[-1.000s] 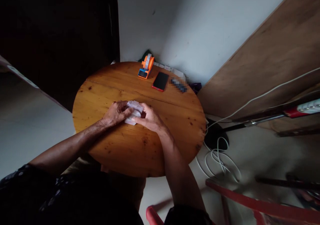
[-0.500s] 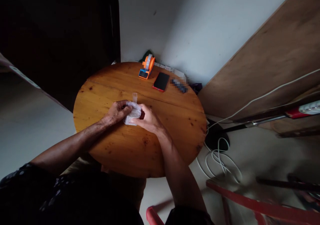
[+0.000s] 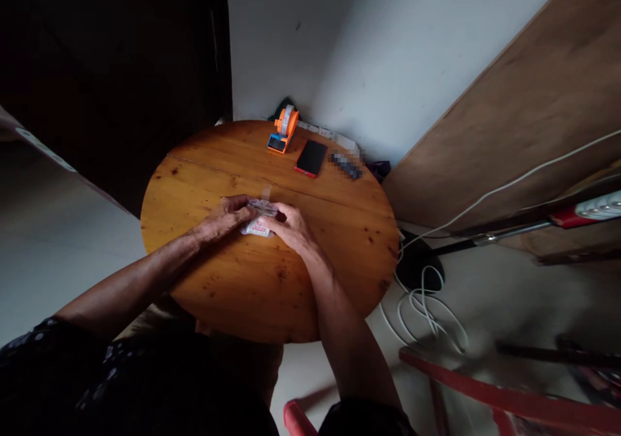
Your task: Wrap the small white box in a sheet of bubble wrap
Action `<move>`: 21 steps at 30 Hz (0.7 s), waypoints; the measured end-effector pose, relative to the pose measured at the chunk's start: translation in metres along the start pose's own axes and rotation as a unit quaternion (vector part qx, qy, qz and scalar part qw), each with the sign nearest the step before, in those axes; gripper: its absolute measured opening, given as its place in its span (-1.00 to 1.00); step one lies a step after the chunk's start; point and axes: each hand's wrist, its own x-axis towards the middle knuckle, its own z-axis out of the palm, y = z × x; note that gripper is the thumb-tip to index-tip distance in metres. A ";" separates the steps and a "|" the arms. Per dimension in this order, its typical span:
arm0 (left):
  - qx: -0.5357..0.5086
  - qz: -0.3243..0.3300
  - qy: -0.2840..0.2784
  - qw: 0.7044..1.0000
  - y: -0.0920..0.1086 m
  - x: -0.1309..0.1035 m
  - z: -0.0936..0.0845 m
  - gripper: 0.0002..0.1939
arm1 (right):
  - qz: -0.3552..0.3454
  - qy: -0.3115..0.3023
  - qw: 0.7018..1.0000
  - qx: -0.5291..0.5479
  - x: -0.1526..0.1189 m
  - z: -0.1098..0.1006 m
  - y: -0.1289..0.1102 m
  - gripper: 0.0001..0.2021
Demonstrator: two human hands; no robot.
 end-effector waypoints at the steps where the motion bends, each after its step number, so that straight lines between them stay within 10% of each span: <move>1: -0.001 0.002 0.000 1.000 -0.001 0.000 0.000 -0.67 | -0.007 0.001 1.000 -0.011 0.000 0.000 0.000 -0.61; 21: -0.047 0.008 -0.058 0.997 -0.004 0.001 -0.001 -0.51 | -0.070 0.116 0.990 -0.030 0.000 0.008 -0.006 -0.71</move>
